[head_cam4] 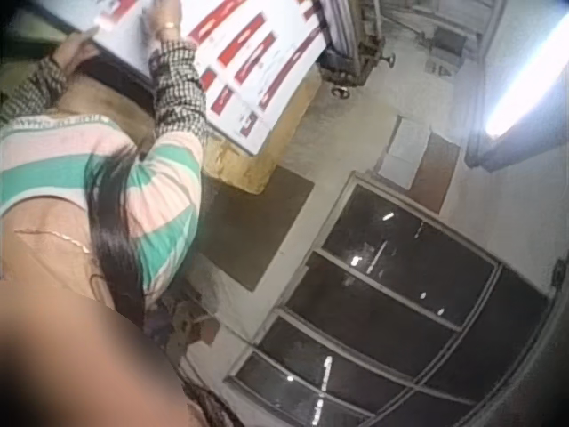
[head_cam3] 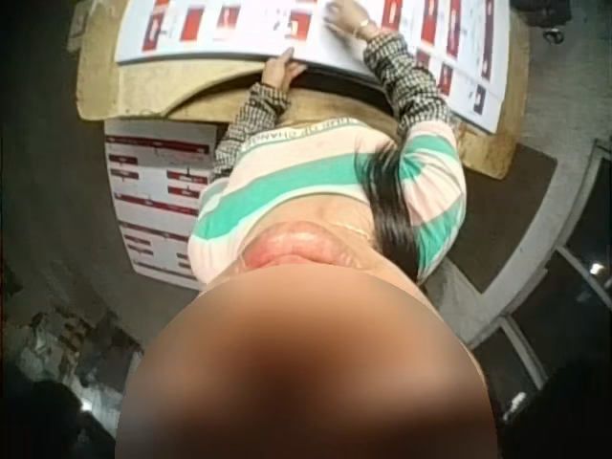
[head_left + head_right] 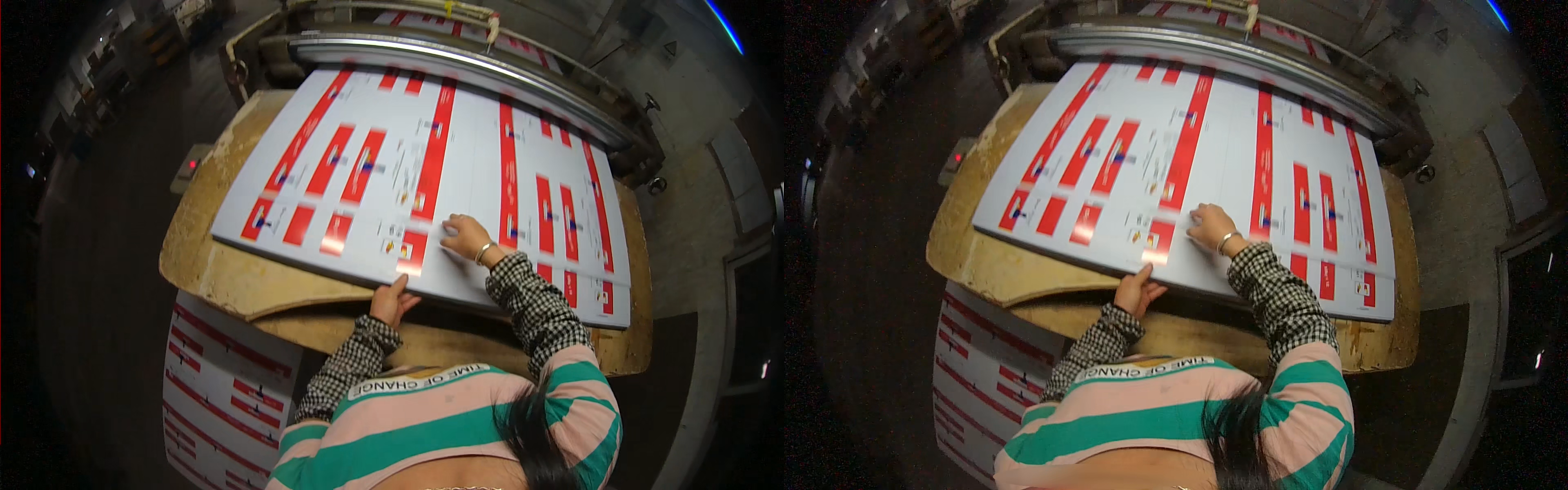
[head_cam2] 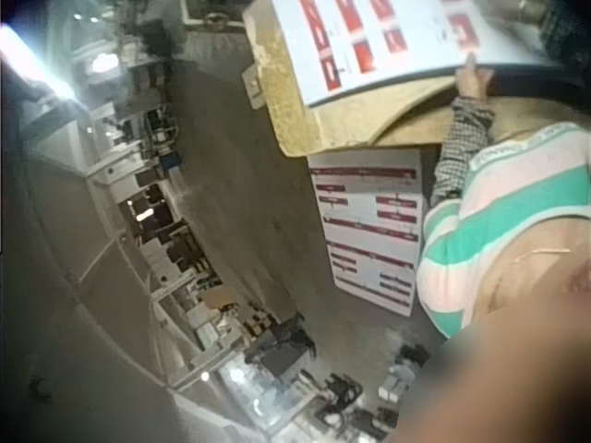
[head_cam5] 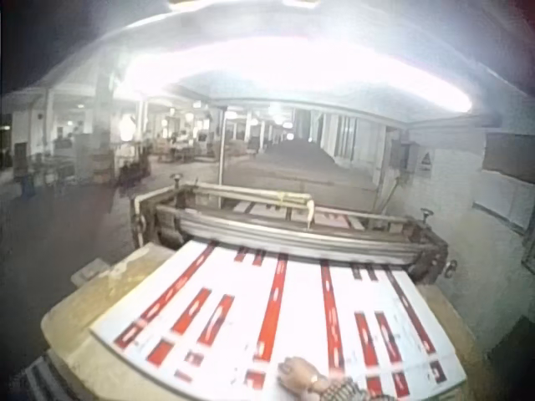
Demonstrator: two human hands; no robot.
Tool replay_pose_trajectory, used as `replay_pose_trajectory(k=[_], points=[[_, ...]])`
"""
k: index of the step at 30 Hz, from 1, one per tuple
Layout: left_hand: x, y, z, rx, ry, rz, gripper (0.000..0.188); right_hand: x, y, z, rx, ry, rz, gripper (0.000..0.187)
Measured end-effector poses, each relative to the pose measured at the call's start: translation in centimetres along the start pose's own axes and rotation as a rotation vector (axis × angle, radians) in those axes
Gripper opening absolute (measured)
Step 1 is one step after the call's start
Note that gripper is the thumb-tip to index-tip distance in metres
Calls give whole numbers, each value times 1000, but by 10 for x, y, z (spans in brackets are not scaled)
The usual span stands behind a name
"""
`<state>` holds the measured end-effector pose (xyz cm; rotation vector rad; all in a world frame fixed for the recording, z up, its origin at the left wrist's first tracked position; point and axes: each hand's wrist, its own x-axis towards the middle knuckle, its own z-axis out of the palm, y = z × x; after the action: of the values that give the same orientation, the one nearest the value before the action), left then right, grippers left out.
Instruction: Feeding large printed paper sheets into a processing machine.
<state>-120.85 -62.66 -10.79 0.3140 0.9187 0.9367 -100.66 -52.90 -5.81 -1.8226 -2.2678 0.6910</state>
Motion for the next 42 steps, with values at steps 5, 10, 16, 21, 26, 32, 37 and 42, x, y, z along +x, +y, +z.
replay_pose_trajectory(k=[5,10,16,21,26,32,37,42], points=[[3,7,1,-13,-21,-18,26,-50,-39,22,-181,-140,-235,89],[6,5,-12,58,-107,-65,17,-59,-26,5,-45,-164,-332,71],[0,3,3,-132,53,-28,36,-65,-62,-73,337,-172,-132,34],[-3,2,7,-86,99,-27,33,-76,-45,-27,355,-95,-295,35],[-1,4,6,-90,46,11,30,-74,-30,-2,282,-117,-326,37],[1,5,6,-20,2,8,37,-6,9,2,194,25,-71,34],[6,4,2,-46,-15,-38,33,-21,-10,27,-60,-87,-202,74],[2,5,-7,40,-84,-41,30,-55,-31,19,-105,-165,-320,89]])
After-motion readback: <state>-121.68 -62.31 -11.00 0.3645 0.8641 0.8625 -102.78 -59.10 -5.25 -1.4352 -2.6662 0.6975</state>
